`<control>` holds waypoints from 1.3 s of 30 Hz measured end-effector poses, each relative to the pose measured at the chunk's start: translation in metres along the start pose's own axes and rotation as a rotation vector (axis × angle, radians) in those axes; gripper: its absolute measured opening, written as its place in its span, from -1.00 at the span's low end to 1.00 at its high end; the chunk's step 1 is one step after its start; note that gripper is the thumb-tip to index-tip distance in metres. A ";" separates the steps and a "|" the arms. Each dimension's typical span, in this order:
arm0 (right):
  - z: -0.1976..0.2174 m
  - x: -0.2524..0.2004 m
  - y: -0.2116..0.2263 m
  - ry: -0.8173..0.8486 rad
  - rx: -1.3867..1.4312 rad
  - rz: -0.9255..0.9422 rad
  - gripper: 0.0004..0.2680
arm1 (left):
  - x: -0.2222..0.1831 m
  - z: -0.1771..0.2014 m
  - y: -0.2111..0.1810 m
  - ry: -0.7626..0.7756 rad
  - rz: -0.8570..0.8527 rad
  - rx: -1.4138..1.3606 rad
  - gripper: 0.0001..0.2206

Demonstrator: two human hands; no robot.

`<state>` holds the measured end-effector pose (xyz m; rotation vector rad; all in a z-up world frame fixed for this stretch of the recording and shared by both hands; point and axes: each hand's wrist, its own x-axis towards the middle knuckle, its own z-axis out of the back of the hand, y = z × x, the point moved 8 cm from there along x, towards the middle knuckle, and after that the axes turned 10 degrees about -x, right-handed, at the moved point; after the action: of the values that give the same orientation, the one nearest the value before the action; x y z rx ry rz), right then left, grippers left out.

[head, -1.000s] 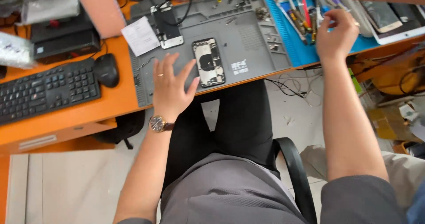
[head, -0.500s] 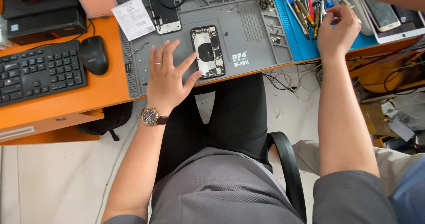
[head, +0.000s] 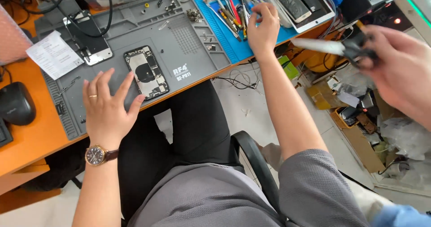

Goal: The person disassembles a smartphone on a workbench, using a screwdriver to remove screws and a metal spudger to pry open the casing and disconnect internal components. The person carefully manipulates the phone's internal parts, including the battery and logic board, while working on a grey mat.

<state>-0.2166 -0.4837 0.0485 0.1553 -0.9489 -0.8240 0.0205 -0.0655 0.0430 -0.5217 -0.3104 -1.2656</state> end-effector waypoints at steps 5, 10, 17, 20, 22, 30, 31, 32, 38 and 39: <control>0.012 0.003 -0.048 -0.113 0.197 -0.556 -0.89 | -0.001 -0.004 0.003 0.007 0.024 0.004 -0.56; 0.015 0.009 -0.075 -0.061 0.368 -0.784 -0.79 | 0.001 -0.003 0.005 0.027 0.049 0.019 -0.56; -0.001 -0.004 -0.009 -0.092 0.383 -0.045 -0.86 | 0.001 -0.005 0.005 0.030 0.045 -0.008 -0.57; 0.004 -0.017 0.017 -0.179 0.299 0.168 -0.88 | -0.001 -0.003 0.004 0.036 0.052 -0.050 -0.59; 0.005 -0.018 0.015 -0.255 0.253 0.247 -0.86 | -0.002 -0.003 0.006 0.040 0.063 -0.077 -0.60; -0.006 -0.014 -0.016 -0.279 -0.039 0.280 -0.84 | -0.002 -0.009 0.010 0.023 0.044 -0.114 -0.57; -0.004 -0.014 -0.014 -0.275 -0.030 0.294 -0.84 | -0.002 -0.009 0.011 0.014 0.058 -0.111 -0.57; -0.007 -0.014 -0.012 -0.223 -0.049 0.302 -0.84 | -0.003 -0.008 0.010 0.007 0.042 -0.112 -0.58; -0.045 0.016 -0.087 0.152 -0.198 -0.076 -0.93 | -0.005 -0.010 0.011 0.012 0.049 -0.095 -0.56; -0.060 0.008 -0.112 0.425 -0.220 -0.340 -0.77 | -0.006 -0.011 0.009 0.006 0.038 -0.104 -0.58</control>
<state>-0.2302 -0.5804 -0.0332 0.2928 -0.4313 -1.1474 0.0268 -0.0648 0.0289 -0.6095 -0.2296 -1.2511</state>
